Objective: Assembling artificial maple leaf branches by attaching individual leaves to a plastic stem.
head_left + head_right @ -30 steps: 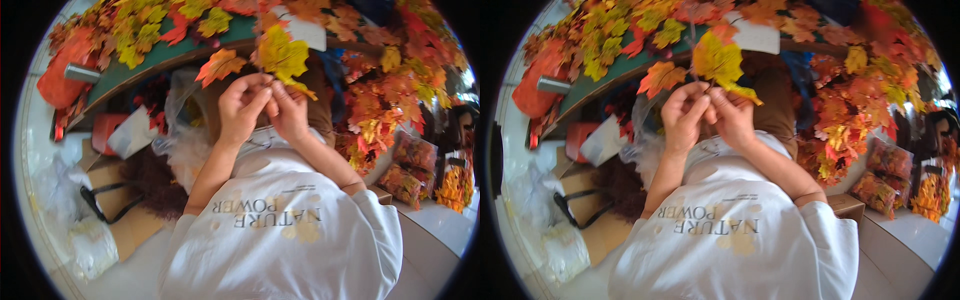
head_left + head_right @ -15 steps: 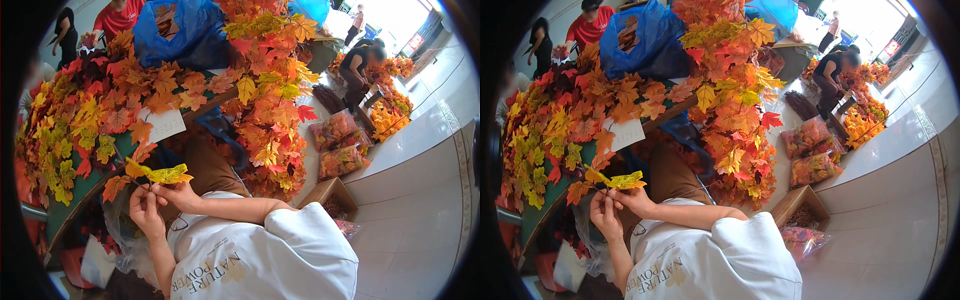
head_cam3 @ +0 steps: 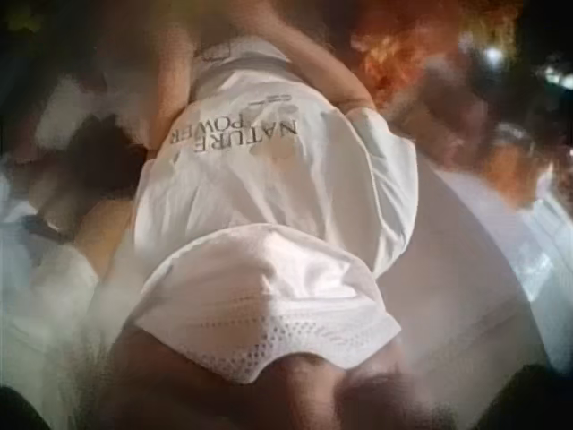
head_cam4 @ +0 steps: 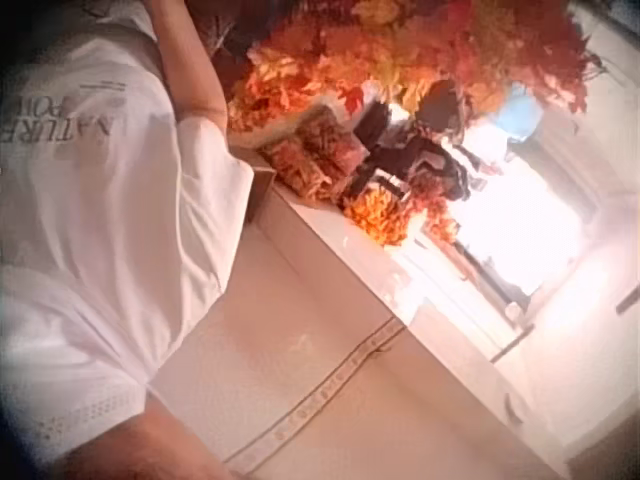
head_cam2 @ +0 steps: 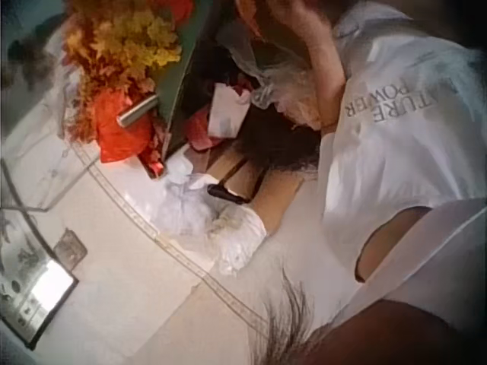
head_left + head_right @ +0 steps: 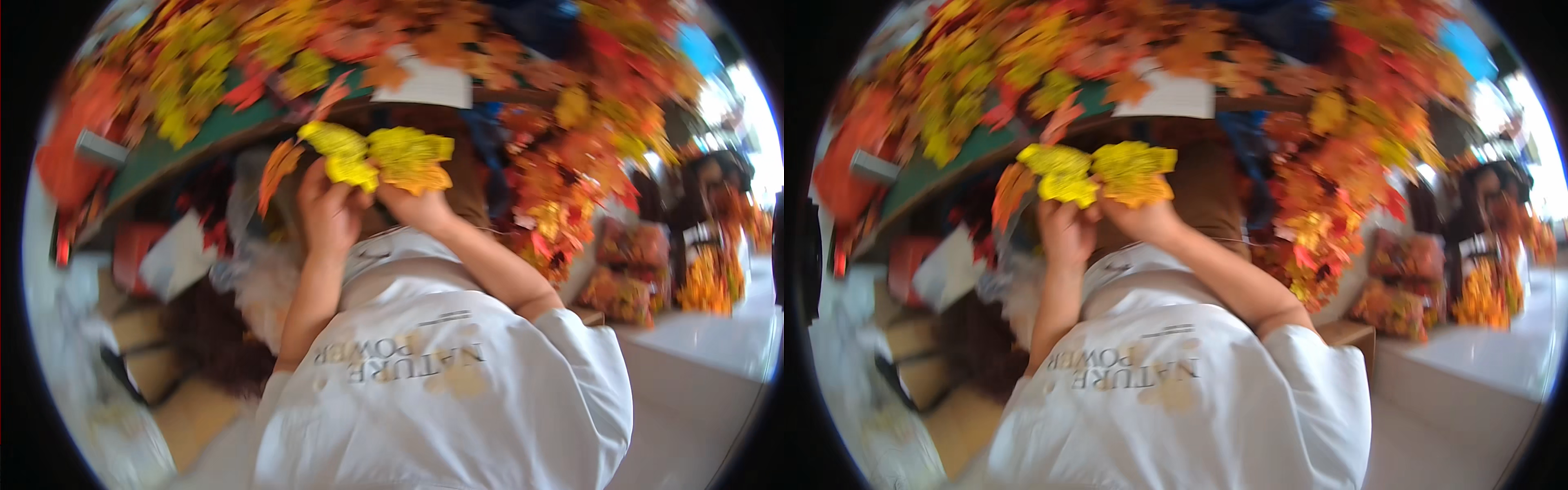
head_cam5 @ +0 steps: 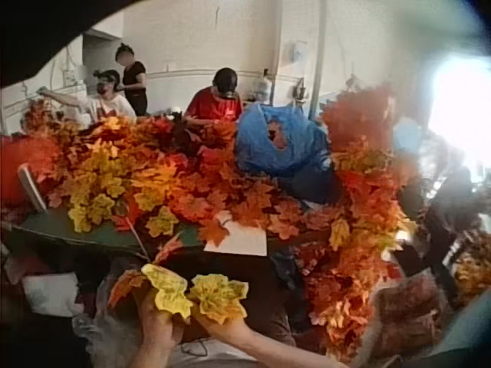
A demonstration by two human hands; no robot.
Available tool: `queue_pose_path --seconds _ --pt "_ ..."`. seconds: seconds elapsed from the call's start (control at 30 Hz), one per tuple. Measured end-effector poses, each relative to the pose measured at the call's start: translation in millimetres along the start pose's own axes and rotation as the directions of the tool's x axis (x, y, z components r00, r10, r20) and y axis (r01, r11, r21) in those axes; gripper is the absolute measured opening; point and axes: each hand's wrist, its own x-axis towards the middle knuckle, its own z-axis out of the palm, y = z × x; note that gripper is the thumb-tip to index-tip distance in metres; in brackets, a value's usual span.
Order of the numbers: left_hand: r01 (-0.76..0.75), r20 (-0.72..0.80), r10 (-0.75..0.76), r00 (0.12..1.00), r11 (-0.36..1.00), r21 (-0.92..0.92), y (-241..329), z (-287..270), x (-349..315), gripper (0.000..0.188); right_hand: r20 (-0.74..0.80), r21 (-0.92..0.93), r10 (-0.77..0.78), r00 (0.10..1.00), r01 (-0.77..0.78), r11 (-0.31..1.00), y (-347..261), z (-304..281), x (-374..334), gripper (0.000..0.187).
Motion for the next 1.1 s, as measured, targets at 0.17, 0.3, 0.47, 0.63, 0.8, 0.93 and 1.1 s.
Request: queue_pose_path --seconds 0.17,0.3,0.47,0.63,0.8,0.93,1.1 --pt "-0.296 -0.046 0.293 0.955 0.925 -0.24 19.7 -11.7 7.9 0.004 0.445 0.646 0.42 0.791 -0.609 0.461 -28.6 11.8 2.9 0.034" --pt "-0.355 -0.164 0.324 0.932 0.907 -0.228 48.3 -22.1 6.1 0.005 0.696 0.477 0.301 0.652 -0.733 0.485 -42.0 14.1 12.2 0.026" --pt "-0.429 -0.185 0.392 0.901 0.867 -0.255 55.7 -19.5 4.9 0.018 0.248 0.309 0.067 0.966 -0.145 0.94 -45.4 28.8 43.2 0.014" --pt "-0.416 -0.118 0.399 0.909 0.862 -0.288 37.4 -29.5 8.9 0.018 0.125 0.184 -0.117 0.985 0.093 0.979 -44.0 36.6 57.0 0.02" --pt "-0.511 -0.121 0.496 0.86 0.836 -0.198 25.6 -30.9 10.2 0.012 0.214 0.12 -0.149 0.965 0.125 0.985 -36.7 42.8 51.2 0.023" --pt "-0.787 -0.236 0.792 0.563 0.601 0.142 42.4 -29.4 9.5 0.008 0.226 0.143 -0.356 0.907 0.331 0.933 -39.7 40.3 74.1 0.029" --pt "-0.648 -0.436 0.505 0.745 0.704 -0.292 82.6 -62.9 12.7 0.005 0.231 0.032 -0.251 0.94 0.251 0.967 -1.1 37.9 98.5 0.015"
